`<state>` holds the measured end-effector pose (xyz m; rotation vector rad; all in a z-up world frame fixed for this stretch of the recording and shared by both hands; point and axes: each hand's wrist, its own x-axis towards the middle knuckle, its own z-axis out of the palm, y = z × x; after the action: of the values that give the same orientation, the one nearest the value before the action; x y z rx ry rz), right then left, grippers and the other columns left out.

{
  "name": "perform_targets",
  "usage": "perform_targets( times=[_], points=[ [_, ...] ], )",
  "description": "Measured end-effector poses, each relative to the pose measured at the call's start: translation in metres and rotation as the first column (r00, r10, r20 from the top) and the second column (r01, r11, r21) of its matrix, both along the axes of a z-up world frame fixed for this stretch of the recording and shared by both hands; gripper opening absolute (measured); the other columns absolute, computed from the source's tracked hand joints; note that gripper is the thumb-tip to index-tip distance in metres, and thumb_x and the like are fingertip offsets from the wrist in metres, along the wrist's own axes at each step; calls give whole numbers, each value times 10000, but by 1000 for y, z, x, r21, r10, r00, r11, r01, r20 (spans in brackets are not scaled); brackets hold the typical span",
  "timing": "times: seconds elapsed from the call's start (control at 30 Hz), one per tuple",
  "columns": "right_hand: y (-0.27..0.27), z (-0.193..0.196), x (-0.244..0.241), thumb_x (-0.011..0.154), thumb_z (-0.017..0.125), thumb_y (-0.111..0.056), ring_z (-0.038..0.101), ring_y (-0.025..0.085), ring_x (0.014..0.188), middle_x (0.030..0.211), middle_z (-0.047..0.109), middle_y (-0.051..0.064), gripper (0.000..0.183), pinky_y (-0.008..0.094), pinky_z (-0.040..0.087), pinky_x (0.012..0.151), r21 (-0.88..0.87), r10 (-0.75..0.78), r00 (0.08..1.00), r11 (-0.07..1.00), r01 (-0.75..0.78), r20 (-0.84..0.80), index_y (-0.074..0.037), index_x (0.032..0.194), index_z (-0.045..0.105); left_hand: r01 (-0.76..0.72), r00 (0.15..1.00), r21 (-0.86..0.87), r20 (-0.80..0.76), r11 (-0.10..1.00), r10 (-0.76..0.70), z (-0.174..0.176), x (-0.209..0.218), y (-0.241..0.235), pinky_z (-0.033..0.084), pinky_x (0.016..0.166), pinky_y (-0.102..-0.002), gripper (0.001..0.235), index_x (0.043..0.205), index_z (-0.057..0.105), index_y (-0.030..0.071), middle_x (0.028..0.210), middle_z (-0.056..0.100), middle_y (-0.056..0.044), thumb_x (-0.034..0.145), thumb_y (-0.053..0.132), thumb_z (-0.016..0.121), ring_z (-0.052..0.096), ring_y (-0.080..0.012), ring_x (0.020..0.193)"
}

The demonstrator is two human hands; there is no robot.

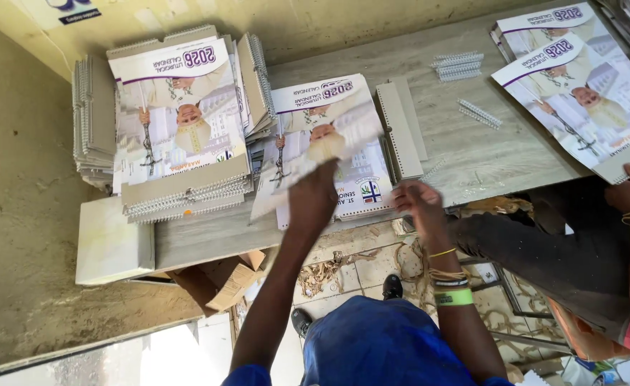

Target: Assembling and stacking printed liturgical calendars on a workbench

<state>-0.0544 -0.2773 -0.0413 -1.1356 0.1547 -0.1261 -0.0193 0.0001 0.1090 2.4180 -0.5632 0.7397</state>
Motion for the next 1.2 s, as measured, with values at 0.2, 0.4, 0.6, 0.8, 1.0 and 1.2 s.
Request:
perform_targets(
  times=[0.2,0.4,0.6,0.8,1.0,1.2],
  points=[
    [-75,43,64,1039,853,-204,772,284,1039,1092,808,78,200,392,638,788,-785,55,995,619,29,80,-159,1231,825,100,995,254,-6,962,-102,-191,-87,-33,648,700,-374,361,1203,641,139,990,747,-91,859,30,618,801,-286,873],
    [-51,75,102,910,834,-304,659,377,1341,1394,738,68,361,560,604,1025,-892,374,851,-399,-212,-370,-196,1249,774,41,998,240,36,970,-52,-187,-99,-41,648,845,-384,320,1192,668,153,1143,782,-86,888,55,651,795,-279,1060],
    [-72,37,142,889,824,-222,701,439,1246,1321,749,80,268,592,609,1003,-899,478,797,-399,-178,-370,-179,1153,801,11,998,225,-59,974,2,-186,-103,-47,655,868,-403,355,1252,681,171,1183,789,-77,913,66,659,790,-276,1102],
    [-87,27,142,961,664,-87,761,419,1113,1163,834,55,296,558,632,959,-927,368,858,-250,-280,-358,-232,1156,834,-11,997,205,-73,979,27,-183,-106,-55,643,917,-392,284,1242,699,200,1205,799,-52,968,137,660,787,-254,1129],
    [-76,68,82,997,410,140,680,332,1219,1267,739,173,484,458,511,1051,-734,16,883,562,380,470,-45,1288,749,52,995,-139,-80,989,-63,-104,-116,-20,559,1065,-445,297,1266,752,128,1302,767,-129,1031,309,746,721,-331,1248],
    [-57,52,-5,1208,526,-138,529,279,1181,1158,439,-3,231,784,140,1214,-715,-246,798,354,602,550,-168,1184,753,-678,724,-459,-552,574,413,-131,-143,64,527,1063,-471,479,1339,619,89,1257,694,-141,1066,473,706,672,-319,1163]
  ],
)
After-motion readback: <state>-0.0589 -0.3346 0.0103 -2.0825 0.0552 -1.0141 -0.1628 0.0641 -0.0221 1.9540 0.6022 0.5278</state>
